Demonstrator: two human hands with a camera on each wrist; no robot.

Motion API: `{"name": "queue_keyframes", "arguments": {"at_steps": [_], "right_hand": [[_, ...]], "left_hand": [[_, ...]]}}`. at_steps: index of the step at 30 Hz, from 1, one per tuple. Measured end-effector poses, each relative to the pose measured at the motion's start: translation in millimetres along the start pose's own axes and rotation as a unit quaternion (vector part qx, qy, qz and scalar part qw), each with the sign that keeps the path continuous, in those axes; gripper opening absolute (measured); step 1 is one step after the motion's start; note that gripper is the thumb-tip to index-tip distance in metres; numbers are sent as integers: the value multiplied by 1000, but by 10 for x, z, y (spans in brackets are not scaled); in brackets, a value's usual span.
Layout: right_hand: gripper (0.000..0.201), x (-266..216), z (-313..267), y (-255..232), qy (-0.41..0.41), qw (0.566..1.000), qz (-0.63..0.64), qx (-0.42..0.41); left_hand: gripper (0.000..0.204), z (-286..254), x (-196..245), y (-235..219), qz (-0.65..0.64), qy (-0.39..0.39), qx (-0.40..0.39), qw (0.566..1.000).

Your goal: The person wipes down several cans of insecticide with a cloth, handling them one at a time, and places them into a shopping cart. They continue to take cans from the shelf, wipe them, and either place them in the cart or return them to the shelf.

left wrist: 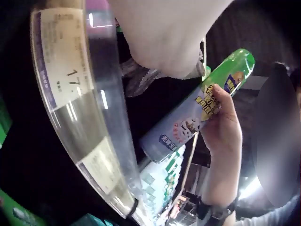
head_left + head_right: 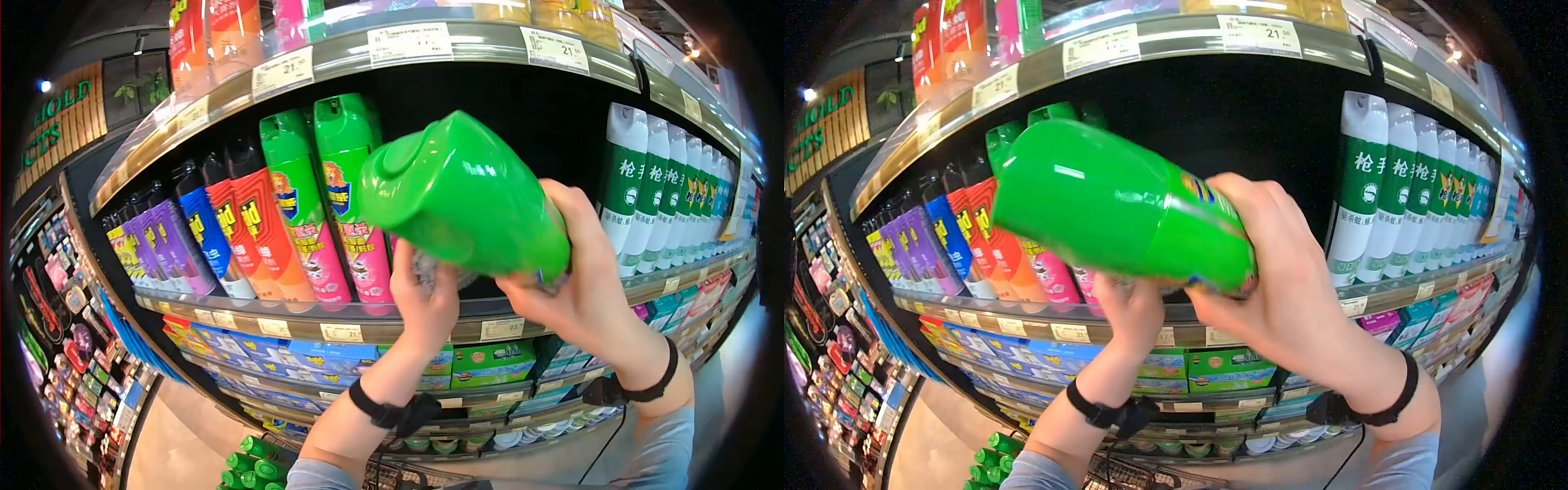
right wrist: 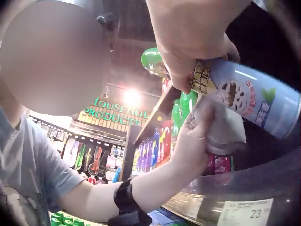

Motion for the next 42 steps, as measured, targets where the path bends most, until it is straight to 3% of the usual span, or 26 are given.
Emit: {"name": "queue_keyframes", "arguments": {"at_steps": [1,2,3,4,5,8,11,13,15,16,17,19,21,23,24,29,31,32,33,36,38,39,40,41,42], "right_hand": [[65,-104,-38,-69,-5,1000,5,3],[66,-190,-82,-100,3,1000,15,-18],[68,-257,-139,-104,10,999,26,-41],[70,-339,-216,-101,-1,998,42,-52],[72,-339,-335,-31,45,991,68,-108],[73,-485,-730,234,52,974,123,-184],[74,-567,-1246,686,53,941,147,-299],[74,-641,-1507,937,82,922,172,-335],[74,-692,-1728,1135,111,901,197,-369],[75,-722,-1823,1221,124,886,222,-388],[75,-754,-1917,1313,136,870,246,-405],[74,-855,-1961,1421,130,862,287,-397],[73,-1016,-1981,1541,125,835,321,-428],[72,-1102,-2003,1635,122,824,342,-435],[72,-1175,-1991,1663,111,812,377,-432],[77,-1384,-2119,1832,113,745,454,-476],[76,-1465,-2180,1875,106,720,497,-473],[76,-1478,-2185,1904,107,717,498,-475],[73,-1490,-2143,1907,109,712,520,-460],[70,-1491,-2150,1957,121,702,540,-448],[69,-1466,-2199,2017,134,700,539,-449],[69,-1476,-2214,2028,132,699,539,-450],[70,-1448,-2246,2066,157,698,531,-453],[70,-1421,-2280,2100,181,697,523,-457],[70,-1434,-2296,2110,180,695,523,-459]], "left_hand": [[40,-58,159,-52,5,6,1,1000],[37,-159,78,-252,-103,-117,88,984],[34,-347,-29,-392,-208,-234,174,934],[35,-430,56,-496,-240,-251,178,921],[37,-522,135,-641,-270,-268,184,906],[49,-793,482,-1213,-295,-234,267,887],[63,-938,1031,-1426,-228,-139,198,943],[60,-1094,1169,-1539,-205,-128,183,953],[51,-1112,1375,-1366,9,-93,-31,995],[39,-1144,1427,-1480,25,-128,24,991],[39,-1183,1466,-1545,33,-127,30,991],[34,-1277,1636,-1688,169,-66,22,983],[31,-1413,1704,-1822,182,-41,50,981],[31,-1561,1830,-2016,180,-14,133,975],[31,-1694,1760,-2156,149,-68,202,966],[33,-1921,1812,-2407,143,-44,234,960],[35,-1872,1932,-2387,93,10,227,969],[35,-1894,1894,-2474,62,-43,272,959],[33,-1876,1889,-2458,-39,-25,305,951],[25,-1874,1943,-2575,-64,-46,315,946],[22,-1776,2111,-2469,191,-39,215,957],[22,-1743,2162,-2475,192,-38,216,957],[25,-1613,2292,-2229,377,3,106,920],[31,-1569,2294,-1981,544,42,-10,838],[38,-1597,2261,-1900,567,72,-27,820]]}}
Point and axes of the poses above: each hand's wrist, its own z-axis towards the middle knuckle, its own y-axis out of the palm, x = y × z, the point moved 10 cm from there along z, towards the middle knuckle, and after that the axes turned 3 degrees about x, right-handed, at the moved point
